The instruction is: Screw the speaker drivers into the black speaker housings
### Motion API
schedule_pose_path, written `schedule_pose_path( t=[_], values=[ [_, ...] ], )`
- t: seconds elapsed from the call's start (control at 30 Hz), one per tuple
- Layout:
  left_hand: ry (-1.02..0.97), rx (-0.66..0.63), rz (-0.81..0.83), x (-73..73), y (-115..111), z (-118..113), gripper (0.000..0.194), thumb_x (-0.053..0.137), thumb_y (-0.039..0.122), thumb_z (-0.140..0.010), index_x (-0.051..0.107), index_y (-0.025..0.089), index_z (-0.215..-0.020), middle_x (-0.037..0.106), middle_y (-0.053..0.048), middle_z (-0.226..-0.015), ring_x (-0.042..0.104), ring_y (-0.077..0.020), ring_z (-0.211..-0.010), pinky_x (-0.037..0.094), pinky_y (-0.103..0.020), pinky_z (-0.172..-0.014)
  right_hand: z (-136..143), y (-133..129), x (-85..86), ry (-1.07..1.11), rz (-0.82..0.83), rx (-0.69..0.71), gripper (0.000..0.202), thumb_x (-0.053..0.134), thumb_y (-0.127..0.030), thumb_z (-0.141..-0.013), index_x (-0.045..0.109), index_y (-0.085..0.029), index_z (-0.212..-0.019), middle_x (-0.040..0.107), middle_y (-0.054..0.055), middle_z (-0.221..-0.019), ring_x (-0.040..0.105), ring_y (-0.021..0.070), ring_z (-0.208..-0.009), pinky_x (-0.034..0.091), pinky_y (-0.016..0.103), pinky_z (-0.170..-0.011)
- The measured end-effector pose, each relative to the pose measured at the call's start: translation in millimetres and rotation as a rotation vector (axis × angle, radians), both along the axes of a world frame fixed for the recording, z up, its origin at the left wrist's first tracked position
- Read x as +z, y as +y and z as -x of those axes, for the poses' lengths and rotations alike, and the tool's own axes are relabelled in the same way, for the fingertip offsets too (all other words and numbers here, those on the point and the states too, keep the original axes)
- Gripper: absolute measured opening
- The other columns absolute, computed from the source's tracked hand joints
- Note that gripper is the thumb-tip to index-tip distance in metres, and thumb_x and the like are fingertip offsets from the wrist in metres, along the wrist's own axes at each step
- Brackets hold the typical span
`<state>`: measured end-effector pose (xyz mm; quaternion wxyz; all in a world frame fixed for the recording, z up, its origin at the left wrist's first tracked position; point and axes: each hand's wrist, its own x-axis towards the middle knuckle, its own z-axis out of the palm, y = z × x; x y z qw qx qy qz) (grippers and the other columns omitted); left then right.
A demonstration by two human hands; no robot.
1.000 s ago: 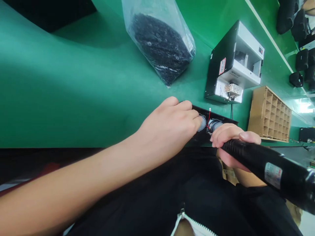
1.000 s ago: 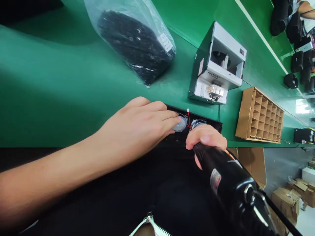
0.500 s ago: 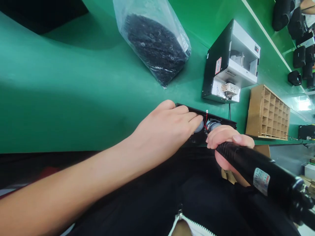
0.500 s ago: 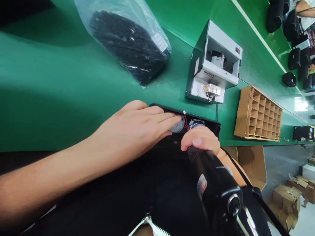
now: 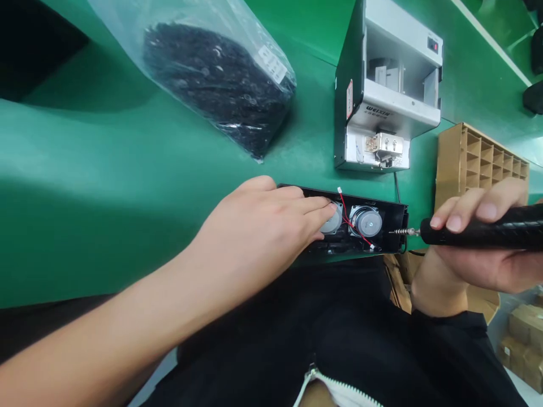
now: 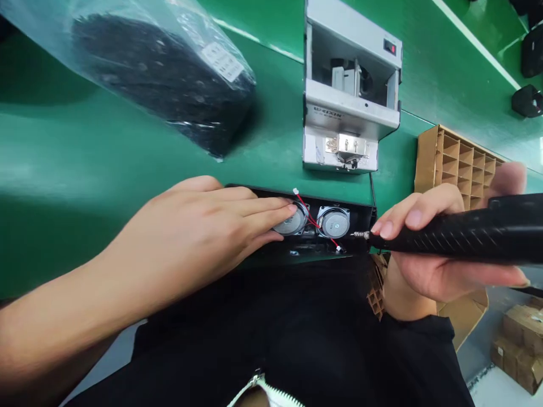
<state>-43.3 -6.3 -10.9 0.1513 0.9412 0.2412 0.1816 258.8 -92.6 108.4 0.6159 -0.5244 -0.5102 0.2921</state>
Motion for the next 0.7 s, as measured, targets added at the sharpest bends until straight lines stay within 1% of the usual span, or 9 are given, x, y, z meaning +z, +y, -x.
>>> schedule_pose_path(
  t=[0.1,0.17,0.27,0.37,0.43,0.5,0.57,0.63,0.7],
  values=[
    [0.018,-0.022,0.016,4.4,2,0,0.029,0.057,0.030,-0.125,0.080,0.030,-0.109,0.096,-0.006,-0.113,0.082,-0.0307,-0.087,0.044,-0.051,-0.072,3,1,-7.9,0.095,-0.024,0.037,0.051,0.096,-0.083,-0.098,0.095,-0.053,-0.139,0.074,-0.007,-0.078,0.066,0.0175,-0.048,0.070,0.036,-0.049],
    [0.027,-0.017,0.037,7.3,3,0,0.026,0.059,0.030,-0.125,0.081,0.030,-0.111,0.094,-0.006,-0.110,0.082,-0.0306,-0.086,0.046,-0.050,-0.073,5,2,-12.4,0.124,0.013,0.051,0.046,0.093,-0.083,-0.101,0.094,-0.053,-0.136,0.076,-0.008,-0.078,0.068,0.0170,-0.049,0.071,0.034,-0.050],
    [0.030,-0.006,0.062,11.8,1,-2,0.023,0.061,0.026,-0.122,0.083,0.029,-0.115,0.093,-0.007,-0.108,0.082,-0.0318,-0.087,0.050,-0.049,-0.074,4,5,-22.3,0.184,-0.030,0.054,0.044,0.092,-0.080,-0.104,0.094,-0.050,-0.135,0.080,-0.007,-0.080,0.072,0.0166,-0.051,0.072,0.032,-0.052],
    [0.079,-0.014,0.029,15.8,-2,-4,0.032,0.054,0.015,-0.120,0.084,0.027,-0.122,0.094,-0.009,-0.113,0.083,-0.0324,-0.089,0.054,-0.049,-0.074,5,12,-37.4,0.242,-0.041,0.135,0.051,0.089,-0.080,-0.106,0.092,-0.047,-0.145,0.082,-0.006,-0.080,0.072,0.0172,-0.051,0.072,0.032,-0.052],
    [0.119,-0.031,-0.016,16.6,-2,-6,0.038,0.049,0.011,-0.120,0.084,0.025,-0.127,0.095,-0.011,-0.117,0.084,-0.0327,-0.089,0.057,-0.049,-0.074,9,18,-47.6,0.301,-0.036,0.157,0.052,0.087,-0.079,-0.108,0.091,-0.045,-0.147,0.082,-0.006,-0.081,0.073,0.0162,-0.051,0.071,0.030,-0.052],
    [0.124,-0.055,-0.033,14.9,-1,-5,0.037,0.048,0.014,-0.123,0.084,0.023,-0.130,0.095,-0.012,-0.119,0.085,-0.0331,-0.089,0.060,-0.050,-0.074,15,24,-55.5,0.374,-0.061,0.141,0.050,0.087,-0.077,-0.110,0.090,-0.043,-0.145,0.083,-0.007,-0.082,0.074,0.0147,-0.051,0.069,0.028,-0.052],
    [0.100,-0.064,-0.027,10.9,1,-3,0.034,0.051,0.023,-0.126,0.083,0.022,-0.137,0.095,-0.013,-0.121,0.087,-0.0344,-0.092,0.062,-0.051,-0.076,20,28,-60.2,0.420,-0.078,0.119,0.048,0.085,-0.076,-0.112,0.089,-0.040,-0.144,0.083,-0.007,-0.082,0.073,0.0147,-0.051,0.067,0.028,-0.050],
    [0.078,-0.044,-0.016,6.2,2,0,0.036,0.052,0.031,-0.128,0.082,0.023,-0.147,0.096,-0.013,-0.127,0.089,-0.0360,-0.098,0.064,-0.052,-0.079,22,31,-62.3,0.429,-0.085,0.121,0.048,0.084,-0.075,-0.113,0.088,-0.039,-0.143,0.082,-0.007,-0.081,0.071,0.0159,-0.049,0.066,0.029,-0.046],
    [0.071,-0.018,0.000,2.7,1,2,0.040,0.051,0.036,-0.129,0.082,0.025,-0.152,0.096,-0.013,-0.132,0.091,-0.0367,-0.104,0.065,-0.052,-0.083,22,32,-62.5,0.427,-0.076,0.135,0.049,0.085,-0.077,-0.111,0.088,-0.039,-0.142,0.080,-0.006,-0.080,0.070,0.0170,-0.048,0.066,0.030,-0.045]
  ],
)
